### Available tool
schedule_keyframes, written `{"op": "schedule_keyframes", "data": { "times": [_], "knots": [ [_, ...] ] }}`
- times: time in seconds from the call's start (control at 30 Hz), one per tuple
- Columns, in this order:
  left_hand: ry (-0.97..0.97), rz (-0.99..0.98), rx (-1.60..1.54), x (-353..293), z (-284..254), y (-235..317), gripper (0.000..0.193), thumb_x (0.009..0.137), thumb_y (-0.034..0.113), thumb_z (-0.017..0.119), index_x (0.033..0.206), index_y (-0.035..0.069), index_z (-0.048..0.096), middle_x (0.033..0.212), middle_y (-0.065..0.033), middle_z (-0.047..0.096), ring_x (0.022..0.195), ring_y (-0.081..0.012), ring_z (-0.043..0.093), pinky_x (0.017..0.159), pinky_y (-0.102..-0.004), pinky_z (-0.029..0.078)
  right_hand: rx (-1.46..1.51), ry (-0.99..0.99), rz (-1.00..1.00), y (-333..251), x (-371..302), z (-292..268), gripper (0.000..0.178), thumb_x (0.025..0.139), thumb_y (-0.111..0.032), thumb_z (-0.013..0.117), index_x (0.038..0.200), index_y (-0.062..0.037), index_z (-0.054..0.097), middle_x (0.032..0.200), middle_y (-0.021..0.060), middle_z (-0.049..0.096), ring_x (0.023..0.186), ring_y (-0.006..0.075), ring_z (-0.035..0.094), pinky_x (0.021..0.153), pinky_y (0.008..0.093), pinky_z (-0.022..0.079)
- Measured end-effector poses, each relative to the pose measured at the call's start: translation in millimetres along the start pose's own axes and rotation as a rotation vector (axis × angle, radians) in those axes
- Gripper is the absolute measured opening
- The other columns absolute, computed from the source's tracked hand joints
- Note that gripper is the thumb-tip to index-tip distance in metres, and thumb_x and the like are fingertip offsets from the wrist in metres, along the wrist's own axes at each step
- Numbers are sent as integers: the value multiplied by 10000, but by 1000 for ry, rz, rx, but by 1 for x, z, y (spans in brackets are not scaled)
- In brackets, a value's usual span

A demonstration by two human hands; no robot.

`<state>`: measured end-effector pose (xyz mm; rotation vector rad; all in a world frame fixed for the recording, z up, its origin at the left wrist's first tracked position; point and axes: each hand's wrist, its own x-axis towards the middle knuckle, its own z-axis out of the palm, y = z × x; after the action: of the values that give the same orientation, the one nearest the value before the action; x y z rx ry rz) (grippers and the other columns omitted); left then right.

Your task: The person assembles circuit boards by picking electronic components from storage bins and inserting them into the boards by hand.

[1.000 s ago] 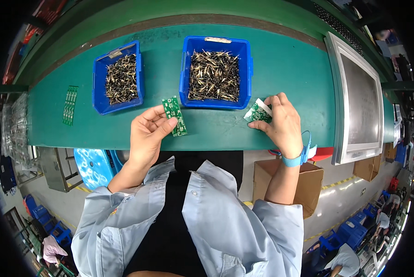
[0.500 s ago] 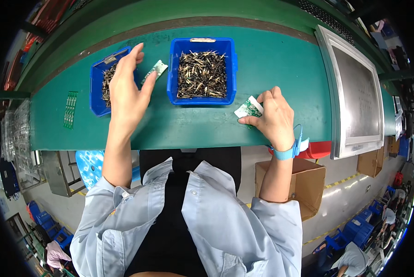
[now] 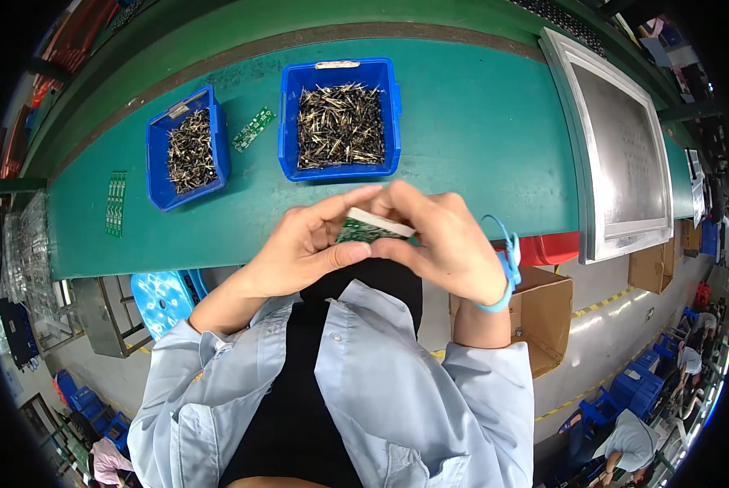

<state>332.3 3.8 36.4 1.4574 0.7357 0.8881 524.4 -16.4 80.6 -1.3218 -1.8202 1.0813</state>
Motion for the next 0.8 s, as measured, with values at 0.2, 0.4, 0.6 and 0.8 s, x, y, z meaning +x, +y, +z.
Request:
{"op": "schedule_keyframes", "data": {
  "times": [0.2,0.4,0.6,0.8],
  "knots": [
    [-39,-346,-394,-18,-28,-7,247,835,44,505,1061,-54,494,911,-150,605,798,-208,603,753,-260,482,-58,95,-236,12,58,10,216,615,-19,670,812,-9,583,652,64,589,480,174,489,481,259,401],
    [114,-324,-555,-25,-35,-6,242,844,68,503,1045,-67,483,933,-188,597,843,-236,609,765,-291,489,-772,89,-498,39,109,37,80,676,-70,600,735,-26,570,673,67,581,577,251,530,547,312,419],
    [178,-317,-586,-27,-39,-8,187,854,66,493,1003,-46,511,897,-140,610,774,-152,600,725,-222,475,-762,-86,-385,38,114,36,64,681,-47,587,718,-24,541,632,61,569,541,238,522,516,306,402],
    [194,-342,-608,-26,-46,-9,186,852,62,493,1000,-49,511,896,-136,610,776,-148,600,727,-218,475,-614,-27,-291,29,114,29,80,685,-40,577,710,-11,507,588,90,550,499,273,500,493,335,392]
  ]
}}
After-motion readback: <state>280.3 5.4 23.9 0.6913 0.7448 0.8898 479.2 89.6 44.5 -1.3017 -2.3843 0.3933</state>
